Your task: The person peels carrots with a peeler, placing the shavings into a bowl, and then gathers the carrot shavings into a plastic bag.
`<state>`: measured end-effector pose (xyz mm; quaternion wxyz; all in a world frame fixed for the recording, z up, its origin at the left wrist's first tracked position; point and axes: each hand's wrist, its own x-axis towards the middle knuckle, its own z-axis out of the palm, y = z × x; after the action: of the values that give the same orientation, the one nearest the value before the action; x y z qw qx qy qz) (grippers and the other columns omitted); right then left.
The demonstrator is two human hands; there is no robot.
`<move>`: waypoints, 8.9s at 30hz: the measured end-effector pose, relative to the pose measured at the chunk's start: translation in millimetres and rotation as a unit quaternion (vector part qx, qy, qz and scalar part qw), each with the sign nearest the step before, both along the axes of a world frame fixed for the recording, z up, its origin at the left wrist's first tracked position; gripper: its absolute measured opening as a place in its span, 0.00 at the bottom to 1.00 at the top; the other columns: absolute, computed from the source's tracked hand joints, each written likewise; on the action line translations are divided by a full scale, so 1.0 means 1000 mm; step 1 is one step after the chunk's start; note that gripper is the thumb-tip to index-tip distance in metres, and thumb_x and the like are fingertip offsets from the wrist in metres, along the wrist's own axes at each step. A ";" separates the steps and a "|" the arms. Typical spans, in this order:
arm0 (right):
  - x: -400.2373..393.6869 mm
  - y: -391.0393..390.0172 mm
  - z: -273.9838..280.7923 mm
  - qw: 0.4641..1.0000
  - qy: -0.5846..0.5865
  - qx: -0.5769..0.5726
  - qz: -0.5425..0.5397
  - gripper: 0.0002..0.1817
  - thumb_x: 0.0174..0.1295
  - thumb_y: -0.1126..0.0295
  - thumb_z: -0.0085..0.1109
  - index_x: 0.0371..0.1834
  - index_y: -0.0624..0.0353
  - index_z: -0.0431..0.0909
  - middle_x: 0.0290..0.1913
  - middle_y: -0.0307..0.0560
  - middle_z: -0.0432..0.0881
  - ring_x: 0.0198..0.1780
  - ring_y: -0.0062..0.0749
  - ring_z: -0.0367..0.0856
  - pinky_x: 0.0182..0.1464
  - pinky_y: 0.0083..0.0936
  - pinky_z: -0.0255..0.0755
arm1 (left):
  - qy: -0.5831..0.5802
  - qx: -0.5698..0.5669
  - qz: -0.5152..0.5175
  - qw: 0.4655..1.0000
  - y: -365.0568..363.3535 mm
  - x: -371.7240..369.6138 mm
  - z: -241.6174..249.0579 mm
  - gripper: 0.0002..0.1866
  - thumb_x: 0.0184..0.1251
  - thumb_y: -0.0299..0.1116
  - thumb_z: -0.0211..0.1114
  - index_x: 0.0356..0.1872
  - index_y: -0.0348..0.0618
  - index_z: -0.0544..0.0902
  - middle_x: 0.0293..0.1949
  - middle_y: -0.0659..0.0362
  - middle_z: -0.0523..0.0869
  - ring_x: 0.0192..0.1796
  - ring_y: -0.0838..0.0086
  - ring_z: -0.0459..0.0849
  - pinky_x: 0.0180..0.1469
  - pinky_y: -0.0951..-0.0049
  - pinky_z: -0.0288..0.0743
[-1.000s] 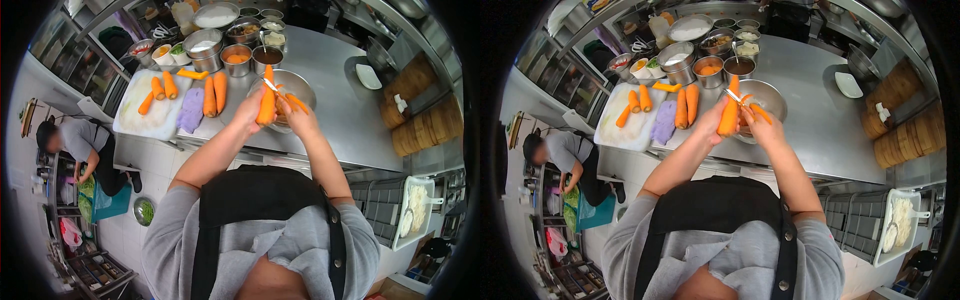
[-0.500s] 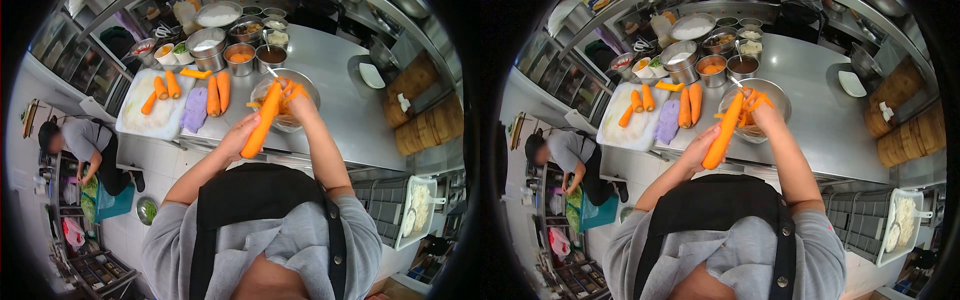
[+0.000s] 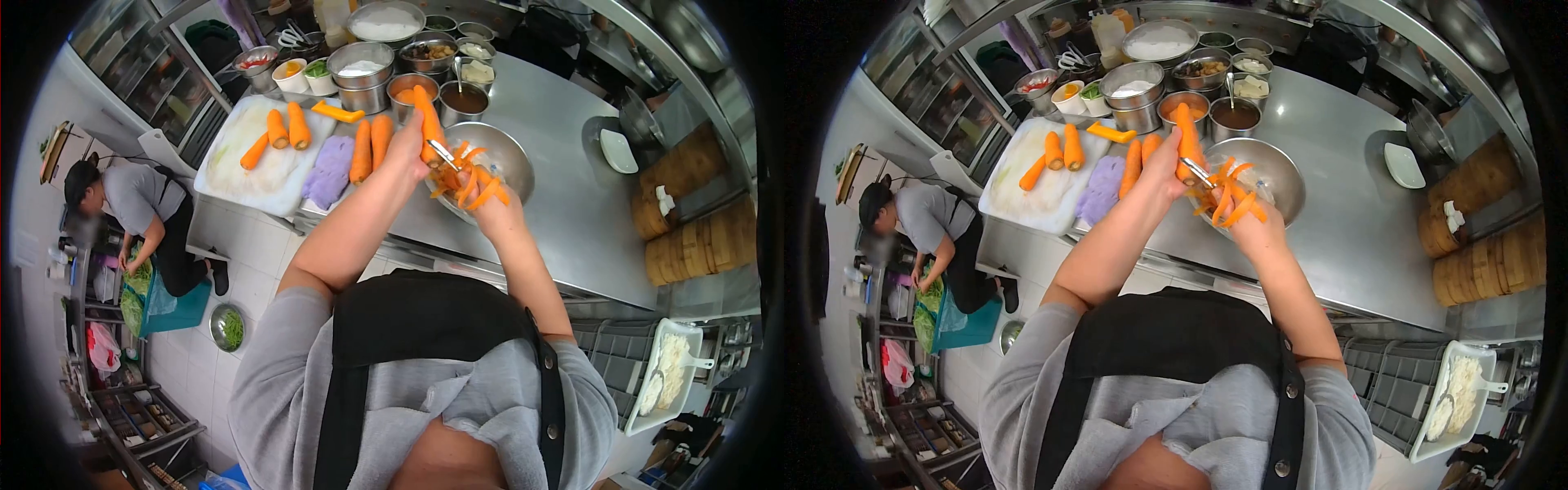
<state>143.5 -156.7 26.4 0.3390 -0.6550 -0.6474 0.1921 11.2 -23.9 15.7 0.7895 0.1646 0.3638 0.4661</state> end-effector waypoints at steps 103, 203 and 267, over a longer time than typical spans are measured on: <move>0.014 0.053 -0.004 0.994 -0.018 -0.108 -0.021 0.31 0.70 0.40 0.30 0.56 0.48 0.76 0.49 0.52 0.81 0.53 0.49 0.77 0.55 0.38 0.68 | 0.025 0.151 -0.195 0.969 -0.095 -0.046 -0.018 0.22 0.74 0.53 0.47 0.51 0.44 0.69 0.31 0.57 0.77 0.28 0.71 0.77 0.30 0.70 0.75; 0.031 0.032 -0.020 0.610 0.718 -0.310 0.130 0.26 0.69 0.44 0.44 0.46 0.59 0.72 0.22 0.36 0.65 0.16 0.17 0.60 0.15 0.15 0.54 | 0.712 0.134 0.248 0.643 0.041 -0.283 -0.102 0.38 0.58 0.46 0.62 0.68 0.42 0.64 0.53 0.38 0.78 0.55 0.48 0.78 0.58 0.58 0.70; 0.032 -0.014 -0.012 0.981 -0.161 -0.111 0.002 0.11 0.58 0.64 0.59 0.34 0.61 0.76 0.35 0.56 0.81 0.37 0.51 0.82 0.38 0.43 0.75 | 0.567 0.397 -0.175 0.700 -0.039 -0.046 -0.035 0.24 0.58 0.26 0.68 0.55 0.35 0.70 0.33 0.56 0.82 0.36 0.75 0.81 0.39 0.75 0.75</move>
<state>175.6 -170.9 14.6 0.1553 -0.7099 -0.6691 0.1557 -34.6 -62.8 -19.1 0.3625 0.7569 0.4884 0.2391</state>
